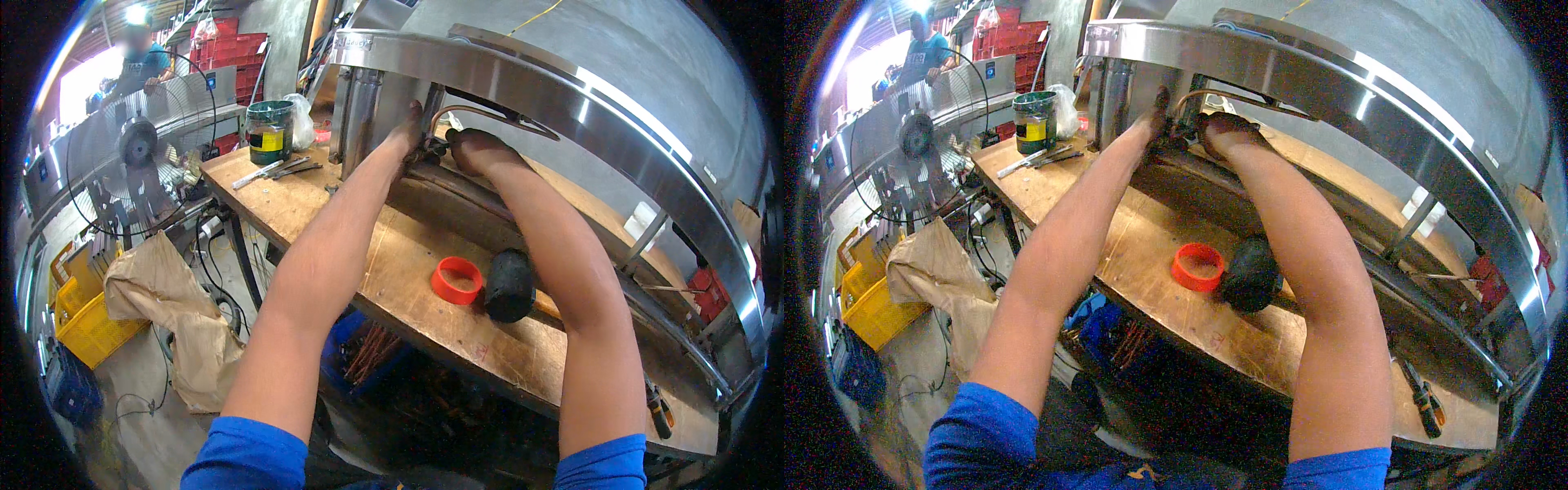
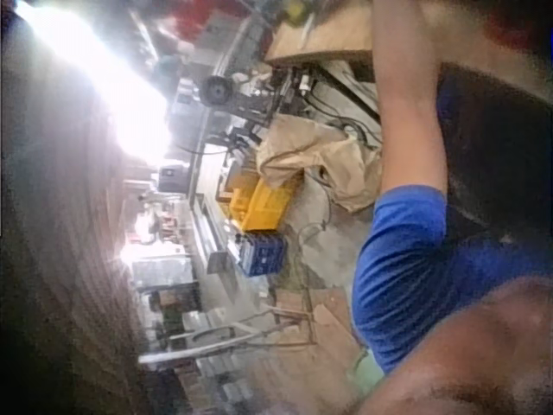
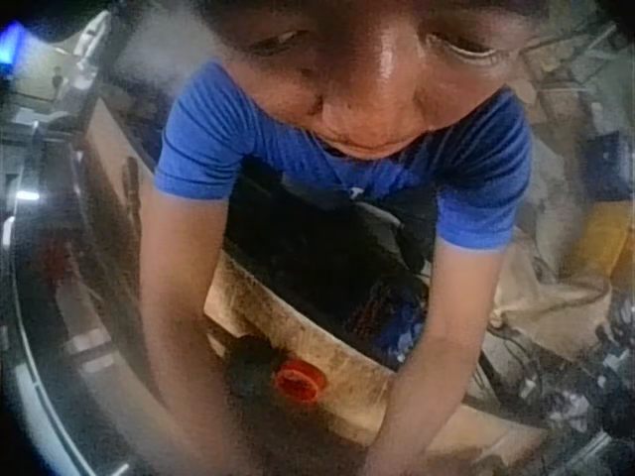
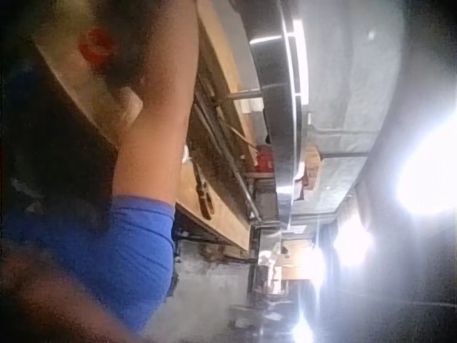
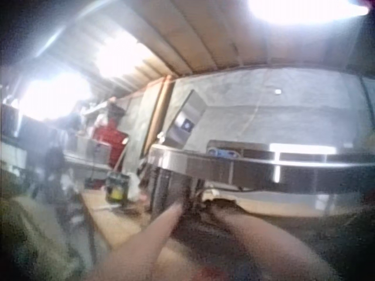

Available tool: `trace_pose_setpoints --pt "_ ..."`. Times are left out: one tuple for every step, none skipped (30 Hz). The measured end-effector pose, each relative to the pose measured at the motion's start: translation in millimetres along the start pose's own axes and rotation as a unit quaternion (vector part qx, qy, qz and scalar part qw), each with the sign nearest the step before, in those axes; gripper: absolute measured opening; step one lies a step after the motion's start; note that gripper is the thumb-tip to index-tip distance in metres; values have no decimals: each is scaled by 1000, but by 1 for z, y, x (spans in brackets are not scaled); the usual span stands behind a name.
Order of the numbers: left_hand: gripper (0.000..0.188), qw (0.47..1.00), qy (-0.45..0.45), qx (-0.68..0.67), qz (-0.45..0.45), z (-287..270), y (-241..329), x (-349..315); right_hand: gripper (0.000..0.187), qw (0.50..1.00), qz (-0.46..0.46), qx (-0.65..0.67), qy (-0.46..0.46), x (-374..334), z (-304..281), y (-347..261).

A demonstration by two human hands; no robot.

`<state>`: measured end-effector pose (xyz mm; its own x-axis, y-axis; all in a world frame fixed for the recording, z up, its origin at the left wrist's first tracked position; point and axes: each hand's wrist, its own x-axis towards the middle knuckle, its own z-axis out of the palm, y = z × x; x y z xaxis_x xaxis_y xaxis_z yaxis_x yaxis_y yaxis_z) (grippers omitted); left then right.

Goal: The person installs a faucet onto a stainless steel sink unit. They wrap the faucet threads with white tape, position the faucet, and tighten the mounting nuts using a wrench. The person also uses pliers to adjust the faucet and secures the connections.

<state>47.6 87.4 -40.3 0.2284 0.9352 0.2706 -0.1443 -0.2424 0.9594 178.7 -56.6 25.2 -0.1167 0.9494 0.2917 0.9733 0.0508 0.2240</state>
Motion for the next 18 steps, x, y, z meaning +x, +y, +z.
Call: trace_pose_setpoints --pt "96 1000 0 1 -1 0 0 0 37 1000 1 -1 -10 0 -1 1" --pt "96 1000 -1 0 -2 0 0 1 37 1000 2 -2 -19 0 -3 1" --pt "96 1000 -2 0 -4 0 -1 0 37 1000 7 -7 -30 0 -6 1" --pt "96 1000 -3 0 -5 0 -1 1 37 999 17 5 -41 -1 -9 0" --pt "96 1000 -2 0 -5 0 -2 1 37 998 29 13 -53 -2 -11 -1" --pt "97 1000 -3 0 -7 -1 -2 2 37 997 42 20 -65 -4 -13 -2" --pt "97 1000 -3 0 -7 -1 -3 3 37 997 47 23 -61 -6 -15 -3" --pt "97 1000 -4 0 -8 -2 -4 4 37 997 52 26 -58 -9 -16 -5" --pt "97 1000 -5 -1 -8 -2 -6 5 37 997 55 33 -53 -12 -16 -6" --pt "97 1000 -7 -4 -10 -3 -7 8 37 997 52 26 -50 -14 -17 -7" --pt "97 1000 -8 -4 -11 -3 -8 10 38 998 47 23 -44 -16 -17 -8" --pt "98 1000 -10 -4 -13 -4 -10 12 38 997 43 22 -53 -18 -18 -8" --pt "98 1000 -12 -4 -16 -4 -12 14 39 997 36 10 -60 -19 -19 -8" --pt "98 1000 -13 -4 -17 -5 -12 15 40 996 29 0 -82 -20 -21 -8" --pt "98 1000 -13 -6 -19 -5 -13 16 41 994 22 -10 -103 -21 -22 -8" --pt "98 1000 -12 -5 -19 -4 -13 17 41 994 30 -8 -106 -21 -24 -9" --pt "98 1000 -11 -3 -18 -4 -12 17 41 993 38 -6 -109 -21 -26 -10" --pt "99 1000 -12 -6 -21 -4 -12 17 42 993 47 -5 -111 -22 -27 -11"
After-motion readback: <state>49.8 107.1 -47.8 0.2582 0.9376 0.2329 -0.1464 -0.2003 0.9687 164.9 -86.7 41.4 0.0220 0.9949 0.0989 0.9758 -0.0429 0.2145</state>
